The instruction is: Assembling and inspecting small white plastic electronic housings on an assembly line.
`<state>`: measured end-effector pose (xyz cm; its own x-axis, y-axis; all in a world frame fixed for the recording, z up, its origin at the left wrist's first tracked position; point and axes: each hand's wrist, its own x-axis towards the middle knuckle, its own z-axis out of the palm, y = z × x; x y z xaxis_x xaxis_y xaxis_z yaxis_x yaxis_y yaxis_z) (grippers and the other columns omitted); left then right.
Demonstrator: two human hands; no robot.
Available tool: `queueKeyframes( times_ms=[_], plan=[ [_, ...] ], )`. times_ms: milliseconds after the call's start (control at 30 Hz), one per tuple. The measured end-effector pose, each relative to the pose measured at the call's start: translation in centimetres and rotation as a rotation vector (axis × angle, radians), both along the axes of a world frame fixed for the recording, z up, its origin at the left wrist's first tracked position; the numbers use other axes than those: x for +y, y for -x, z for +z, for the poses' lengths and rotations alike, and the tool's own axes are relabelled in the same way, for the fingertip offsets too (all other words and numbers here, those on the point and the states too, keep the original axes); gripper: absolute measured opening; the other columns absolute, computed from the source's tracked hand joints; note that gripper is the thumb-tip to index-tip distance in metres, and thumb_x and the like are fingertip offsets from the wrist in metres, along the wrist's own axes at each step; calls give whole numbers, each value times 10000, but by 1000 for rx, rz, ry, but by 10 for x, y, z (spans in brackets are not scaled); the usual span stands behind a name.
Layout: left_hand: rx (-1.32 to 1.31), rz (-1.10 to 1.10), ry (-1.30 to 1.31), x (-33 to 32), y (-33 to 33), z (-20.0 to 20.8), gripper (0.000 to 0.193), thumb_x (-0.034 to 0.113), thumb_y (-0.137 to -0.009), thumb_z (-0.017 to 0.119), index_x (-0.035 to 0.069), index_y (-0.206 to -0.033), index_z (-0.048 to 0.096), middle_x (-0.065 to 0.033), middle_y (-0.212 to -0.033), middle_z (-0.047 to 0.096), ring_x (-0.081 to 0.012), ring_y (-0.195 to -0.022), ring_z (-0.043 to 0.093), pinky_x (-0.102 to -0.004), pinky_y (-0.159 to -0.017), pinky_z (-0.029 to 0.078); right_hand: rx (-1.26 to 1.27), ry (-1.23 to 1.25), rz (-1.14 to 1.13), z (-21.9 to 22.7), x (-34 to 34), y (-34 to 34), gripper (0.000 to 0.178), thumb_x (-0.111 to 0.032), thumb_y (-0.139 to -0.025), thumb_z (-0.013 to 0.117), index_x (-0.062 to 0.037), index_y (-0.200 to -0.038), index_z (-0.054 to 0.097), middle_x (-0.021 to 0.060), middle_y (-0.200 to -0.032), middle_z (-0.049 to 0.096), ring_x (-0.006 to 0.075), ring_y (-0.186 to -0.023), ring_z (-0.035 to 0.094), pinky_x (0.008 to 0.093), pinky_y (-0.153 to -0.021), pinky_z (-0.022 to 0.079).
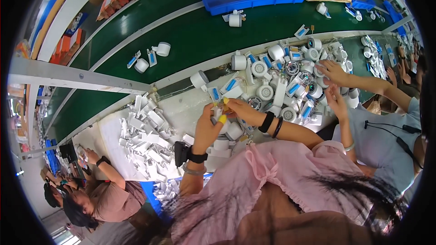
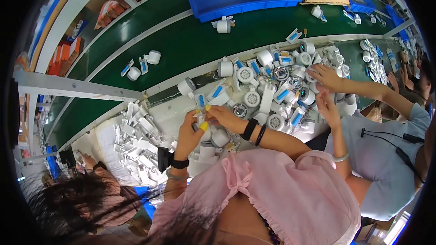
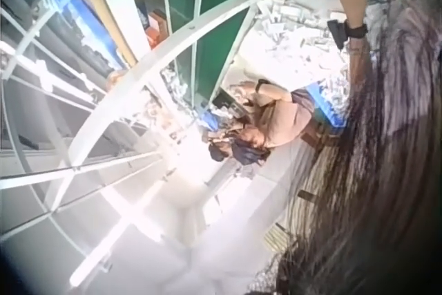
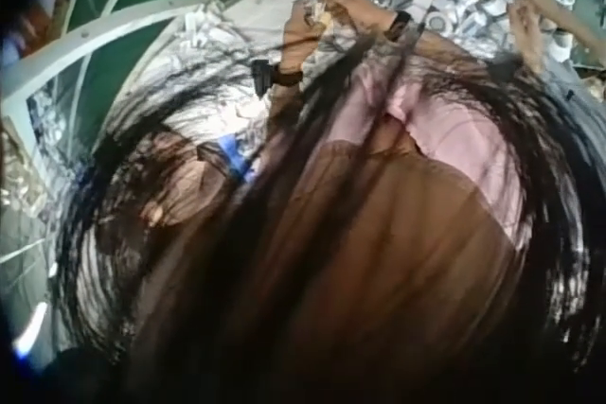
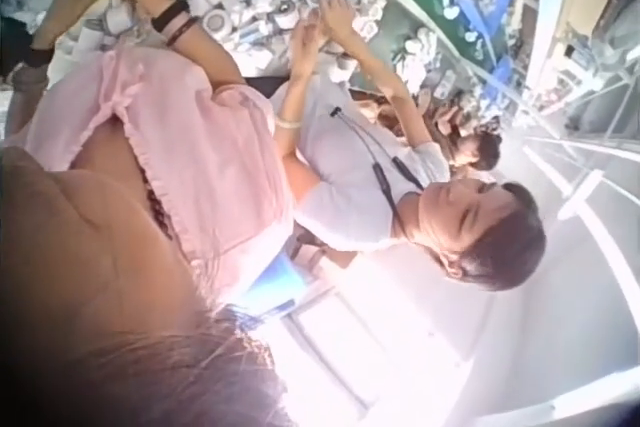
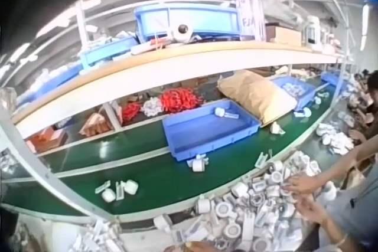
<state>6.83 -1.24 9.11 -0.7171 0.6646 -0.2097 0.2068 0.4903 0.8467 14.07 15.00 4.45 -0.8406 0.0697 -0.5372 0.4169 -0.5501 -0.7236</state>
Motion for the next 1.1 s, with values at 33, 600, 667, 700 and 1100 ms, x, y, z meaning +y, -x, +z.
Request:
queueKeyframes(
  times_ms=[33, 600, 667, 700, 1100],
  plan=[
    [5, 36, -11, 5, -10, 3, 553, 154, -795, 686, 16, -1278, 456, -173, -932, 634, -354, -822, 627, -398, -705, 493, 4, 1, 5, -2, 1, 0, 303, -307, -971, 488, -33, -1018, 608, 25, -967, 637, 116, -856, 595, 251, -748, 471],
    [523, -590, -76, 23, -2, 72, 582, 190, -741, 711, 46, -1266, 507, -154, -1344, 478, -310, -1302, 398, -464, -1047, 335, 540, -610, 743, 128, 65, -36, 219, -201, -998, 444, -23, -964, 567, 34, -657, 614, 150, -621, 603, 282, -593, 461],
    [129, -681, -45, 29, 4, 73, 550, 192, -750, 710, 45, -1244, 518, -155, -1319, 495, -306, -1277, 419, -444, -1028, 352, 555, -593, 765, 134, 64, -38, 192, -168, -989, 433, -31, -959, 564, 34, -669, 605, 143, -590, 597, 289, -572, 463],
    [-271, -746, -1, 31, 4, 73, 518, 195, -759, 708, 44, -1221, 529, -156, -1293, 512, -303, -1252, 441, -424, -1009, 368, 554, -598, 761, 138, 64, -40, 192, -168, -989, 433, -31, -959, 564, 34, -669, 605, 143, -590, 597, 289, -572, 463],
    [-511, -208, -400, 31, -36, 54, 521, 118, -746, 783, 26, -1174, 501, -27, -1042, 560, -131, -949, 544, -283, -866, 453, 309, -338, 632, 111, 81, -46, 196, -152, -968, 430, -23, -1037, 561, 62, -901, 596, 136, -718, 594, 243, -591, 442]
  ],
)
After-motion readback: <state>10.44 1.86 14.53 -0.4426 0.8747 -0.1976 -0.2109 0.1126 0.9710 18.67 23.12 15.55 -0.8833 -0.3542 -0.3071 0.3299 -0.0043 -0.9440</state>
